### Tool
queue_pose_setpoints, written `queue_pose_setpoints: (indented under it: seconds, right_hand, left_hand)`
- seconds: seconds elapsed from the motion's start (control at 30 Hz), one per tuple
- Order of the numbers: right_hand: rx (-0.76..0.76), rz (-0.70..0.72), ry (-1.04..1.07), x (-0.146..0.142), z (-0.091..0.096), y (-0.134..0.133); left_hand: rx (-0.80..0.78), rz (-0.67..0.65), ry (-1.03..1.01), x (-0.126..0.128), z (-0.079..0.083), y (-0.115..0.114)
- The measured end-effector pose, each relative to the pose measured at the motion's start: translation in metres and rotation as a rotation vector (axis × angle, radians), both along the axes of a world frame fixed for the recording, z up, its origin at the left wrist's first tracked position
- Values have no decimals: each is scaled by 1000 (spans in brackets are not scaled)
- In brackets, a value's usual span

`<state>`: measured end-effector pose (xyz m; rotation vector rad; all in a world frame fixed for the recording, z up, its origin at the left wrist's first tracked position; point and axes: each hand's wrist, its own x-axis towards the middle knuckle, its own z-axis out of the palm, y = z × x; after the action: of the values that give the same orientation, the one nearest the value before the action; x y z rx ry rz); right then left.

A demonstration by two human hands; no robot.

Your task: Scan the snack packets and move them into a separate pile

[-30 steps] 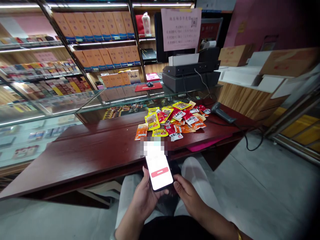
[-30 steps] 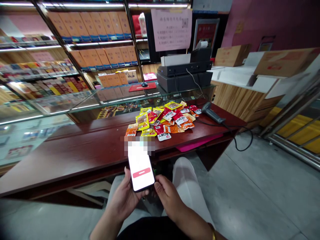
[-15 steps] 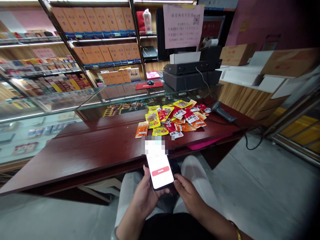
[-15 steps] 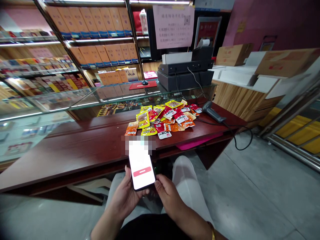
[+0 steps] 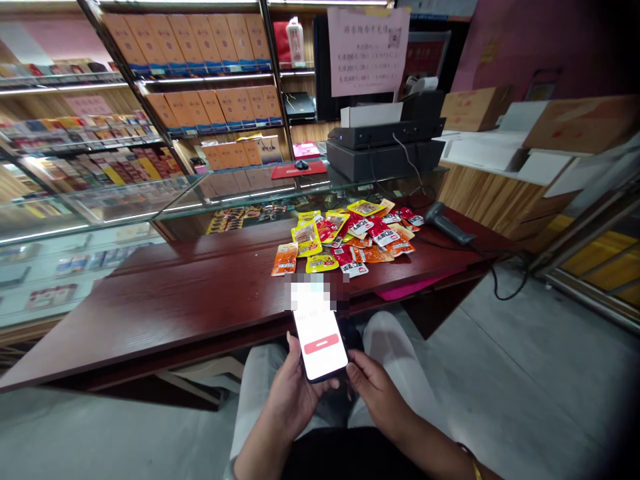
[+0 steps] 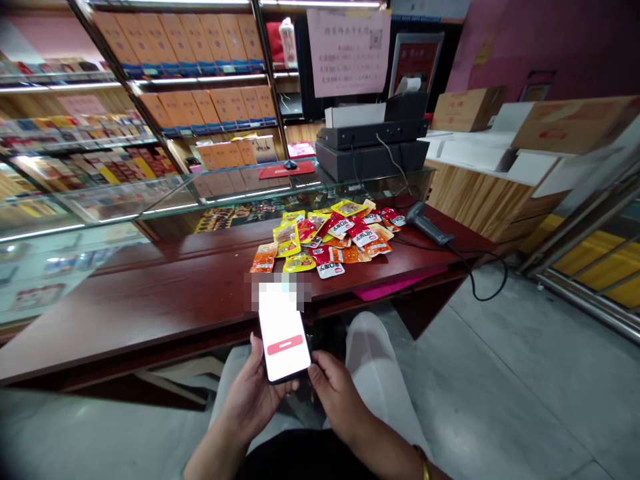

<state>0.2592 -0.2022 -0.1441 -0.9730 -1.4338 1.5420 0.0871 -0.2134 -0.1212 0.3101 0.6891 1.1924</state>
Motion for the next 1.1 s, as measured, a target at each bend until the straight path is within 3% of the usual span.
queue_pose_setpoints:
  seconds: [0.33,0.67,1.1]
  right_hand:
    - [-199,0,134,-11,-19,2]
    - [-318,-44,188,-17,-18,3]
    - [-333,-68,205,-19,-28,7]
  left_hand:
    - [-52,47,4,0,-5,2]
    - [-104,46,5,-1,-13,7]
    - [-123,43,56,-1,-19,10]
